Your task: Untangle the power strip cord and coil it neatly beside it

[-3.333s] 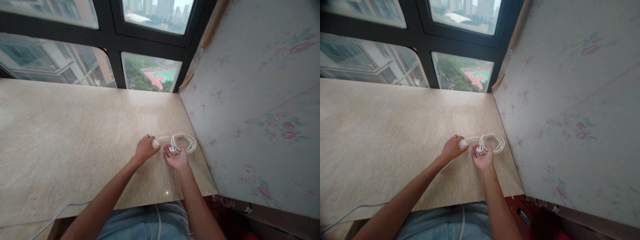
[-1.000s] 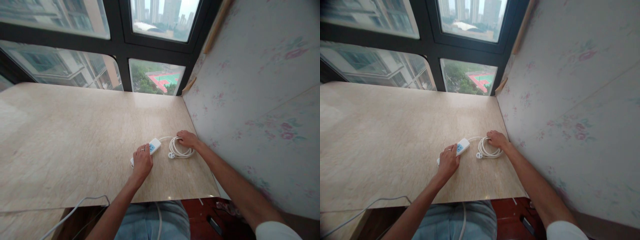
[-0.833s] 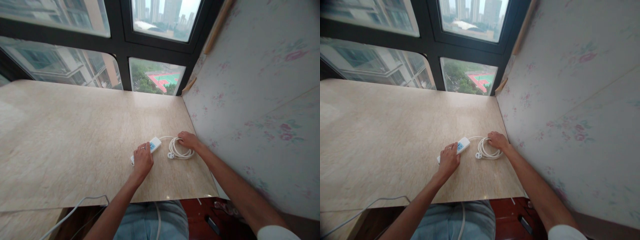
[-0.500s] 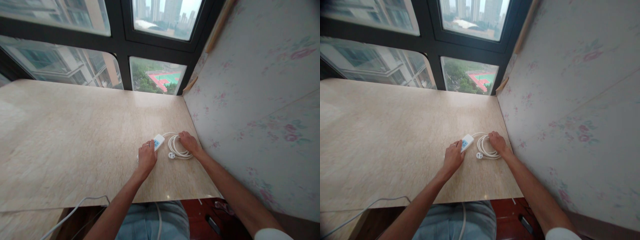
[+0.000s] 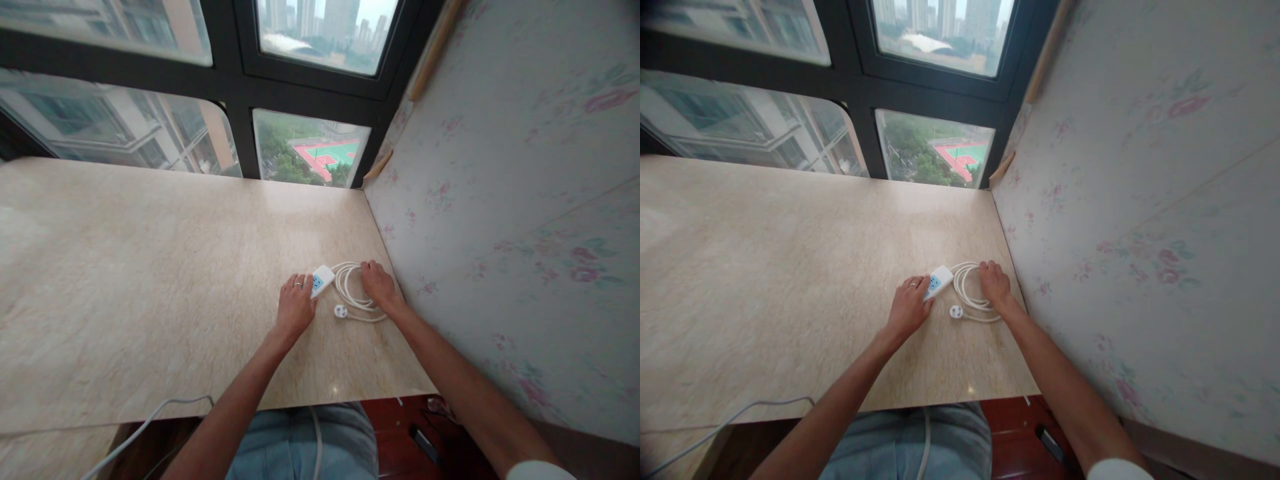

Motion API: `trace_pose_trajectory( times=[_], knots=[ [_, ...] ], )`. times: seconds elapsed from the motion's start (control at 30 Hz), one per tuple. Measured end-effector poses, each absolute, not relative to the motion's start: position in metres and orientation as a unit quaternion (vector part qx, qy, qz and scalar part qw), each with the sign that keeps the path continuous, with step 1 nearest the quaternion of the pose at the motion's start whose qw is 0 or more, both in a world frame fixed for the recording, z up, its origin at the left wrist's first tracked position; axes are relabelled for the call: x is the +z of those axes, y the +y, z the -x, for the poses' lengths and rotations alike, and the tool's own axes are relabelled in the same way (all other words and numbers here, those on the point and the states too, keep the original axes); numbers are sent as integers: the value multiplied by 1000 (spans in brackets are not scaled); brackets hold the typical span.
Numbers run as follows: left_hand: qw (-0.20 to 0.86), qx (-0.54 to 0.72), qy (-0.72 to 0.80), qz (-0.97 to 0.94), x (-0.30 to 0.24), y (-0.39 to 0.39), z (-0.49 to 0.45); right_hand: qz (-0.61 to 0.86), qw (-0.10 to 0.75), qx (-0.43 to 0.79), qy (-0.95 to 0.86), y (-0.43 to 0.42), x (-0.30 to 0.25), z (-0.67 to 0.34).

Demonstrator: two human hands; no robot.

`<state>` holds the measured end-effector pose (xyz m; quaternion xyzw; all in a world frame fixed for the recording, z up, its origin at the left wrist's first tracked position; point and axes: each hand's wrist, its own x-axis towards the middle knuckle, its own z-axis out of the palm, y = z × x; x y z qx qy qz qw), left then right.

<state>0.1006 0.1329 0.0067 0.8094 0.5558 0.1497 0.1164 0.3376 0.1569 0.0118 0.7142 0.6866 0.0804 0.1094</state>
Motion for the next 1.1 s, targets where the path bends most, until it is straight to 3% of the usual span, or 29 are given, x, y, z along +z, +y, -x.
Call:
trace_pose_trajectory(
  times=[0.17, 0.3, 0.6, 1.1],
  knots=[
    [76, 204, 509, -833, 22, 113, -112, -703, 105, 67, 700, 155, 13, -346],
    [130, 188, 427, -875, 33, 91, -134, -692, 107, 54, 712, 156, 15, -350],
    [210, 112, 448, -862, 10, 100, -155, -677, 108, 31, 728, 154, 17, -359],
    [122, 112, 434, -885, 42, 151, -149, -677, 64, 37, 733, 144, 15, -358]
  ],
)
